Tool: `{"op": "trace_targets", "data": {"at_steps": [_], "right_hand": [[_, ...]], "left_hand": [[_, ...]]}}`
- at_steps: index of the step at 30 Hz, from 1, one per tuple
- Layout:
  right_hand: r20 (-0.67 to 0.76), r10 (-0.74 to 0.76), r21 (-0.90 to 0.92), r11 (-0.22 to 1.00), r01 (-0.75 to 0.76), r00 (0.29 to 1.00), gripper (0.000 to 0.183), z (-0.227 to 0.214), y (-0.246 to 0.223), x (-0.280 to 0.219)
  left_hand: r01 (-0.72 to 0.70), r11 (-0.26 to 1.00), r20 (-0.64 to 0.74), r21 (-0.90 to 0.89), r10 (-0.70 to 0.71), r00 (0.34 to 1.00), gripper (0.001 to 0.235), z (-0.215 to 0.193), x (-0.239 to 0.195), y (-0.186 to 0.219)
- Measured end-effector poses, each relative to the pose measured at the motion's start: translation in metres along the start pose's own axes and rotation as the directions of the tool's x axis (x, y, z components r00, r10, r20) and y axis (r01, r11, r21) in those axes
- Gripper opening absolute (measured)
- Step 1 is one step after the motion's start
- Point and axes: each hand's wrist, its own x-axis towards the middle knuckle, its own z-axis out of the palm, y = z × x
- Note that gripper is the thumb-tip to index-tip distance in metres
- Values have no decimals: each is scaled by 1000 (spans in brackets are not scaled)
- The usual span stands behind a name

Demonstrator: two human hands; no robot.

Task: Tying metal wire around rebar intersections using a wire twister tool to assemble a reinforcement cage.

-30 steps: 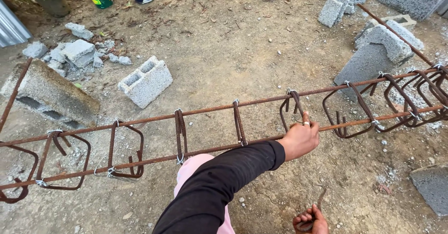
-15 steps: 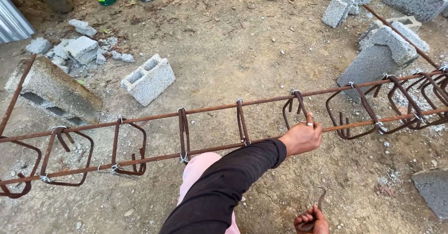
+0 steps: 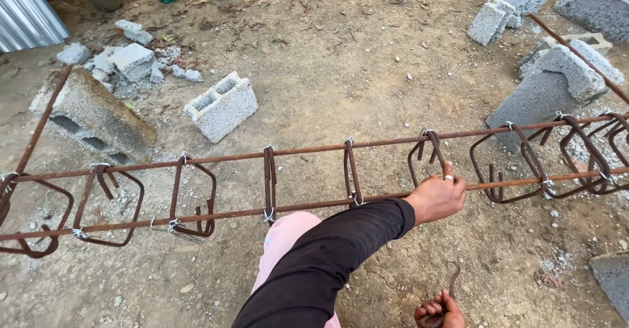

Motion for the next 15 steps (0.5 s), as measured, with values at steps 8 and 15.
{"op": "trace_targets", "data": {"at_steps": [8,15], "right_hand": [[7,-24,-14,1000,24,1000,30,6,-6,-19],[58,-29,-183,982,39,998,24,7,-4,-3]], "left_hand": [[22,999,-74,-27,-24,997,27,-2,0,0],[188,981,125,38,-192,973,45,-111,-3,53]]}}
